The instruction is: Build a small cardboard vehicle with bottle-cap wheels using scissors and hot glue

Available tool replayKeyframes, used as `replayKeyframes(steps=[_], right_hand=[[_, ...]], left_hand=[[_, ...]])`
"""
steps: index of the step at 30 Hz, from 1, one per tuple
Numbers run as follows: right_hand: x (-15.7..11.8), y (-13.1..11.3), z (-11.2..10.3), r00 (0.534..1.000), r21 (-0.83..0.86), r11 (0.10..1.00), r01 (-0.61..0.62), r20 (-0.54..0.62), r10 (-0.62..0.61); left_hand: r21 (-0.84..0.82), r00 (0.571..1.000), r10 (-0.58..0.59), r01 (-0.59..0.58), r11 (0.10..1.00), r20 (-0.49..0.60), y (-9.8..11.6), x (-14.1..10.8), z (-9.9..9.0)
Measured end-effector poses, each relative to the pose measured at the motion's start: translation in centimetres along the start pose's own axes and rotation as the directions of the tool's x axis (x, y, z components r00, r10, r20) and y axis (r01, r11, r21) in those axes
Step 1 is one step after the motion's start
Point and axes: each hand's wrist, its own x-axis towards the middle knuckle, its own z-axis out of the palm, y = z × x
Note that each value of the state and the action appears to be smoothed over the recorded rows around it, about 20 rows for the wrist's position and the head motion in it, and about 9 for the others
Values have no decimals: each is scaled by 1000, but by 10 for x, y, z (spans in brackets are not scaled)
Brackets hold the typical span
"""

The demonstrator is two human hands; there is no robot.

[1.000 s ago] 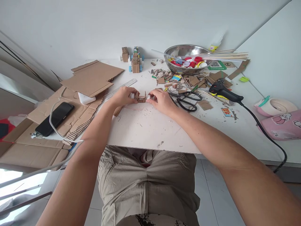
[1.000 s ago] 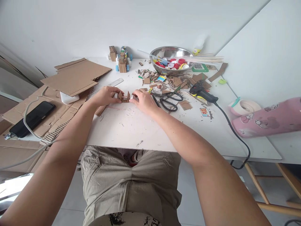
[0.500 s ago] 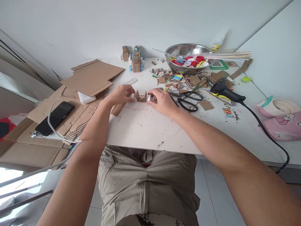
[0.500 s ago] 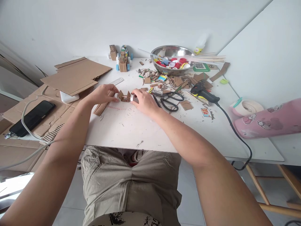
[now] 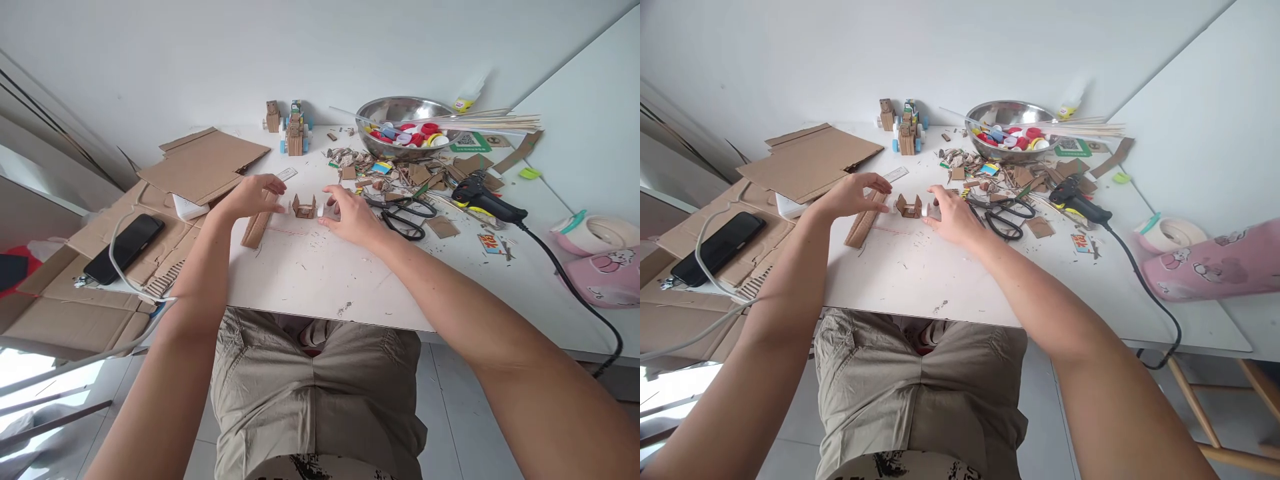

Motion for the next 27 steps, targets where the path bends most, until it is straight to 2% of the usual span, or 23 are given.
replayKeyframes(steps=[2, 6, 9, 12, 16, 20, 24, 27], right_hand=[[-2, -2, -7, 1000, -21, 1000, 11, -18, -11], [-8, -18, -20, 989, -112, 987, 113, -81, -123], [-15, -36, -16, 978, -140, 968, 209, 2, -210], [-19, -53, 0, 975, -146, 967, 207, 110, -192], [-18, -67, 16, 976, -184, 974, 130, 199, -93], [-17, -76, 13, 967, -215, 966, 145, 236, -92], [-21, -79, 1, 950, -236, 955, 181, 292, -108], [-25, -75, -5, 943, -219, 952, 213, 302, -142]], left_hand=[[25, 998, -32, 33, 999, -55, -2, -1, -4], [220, 970, -207, 231, 948, -123, -11, 0, -3], [357, 956, -256, 292, 887, -144, -15, 2, 5], [401, 952, -251, 301, 865, -174, -15, 2, 13], [381, 948, -265, 313, 870, -175, -10, 1, 17], [320, 937, -308, 346, 882, -165, -1, 0, 13], [203, 909, -317, 376, 904, -271, 2, -1, -1], [70, 891, -254, 301, 951, -375, -1, -2, -14]])
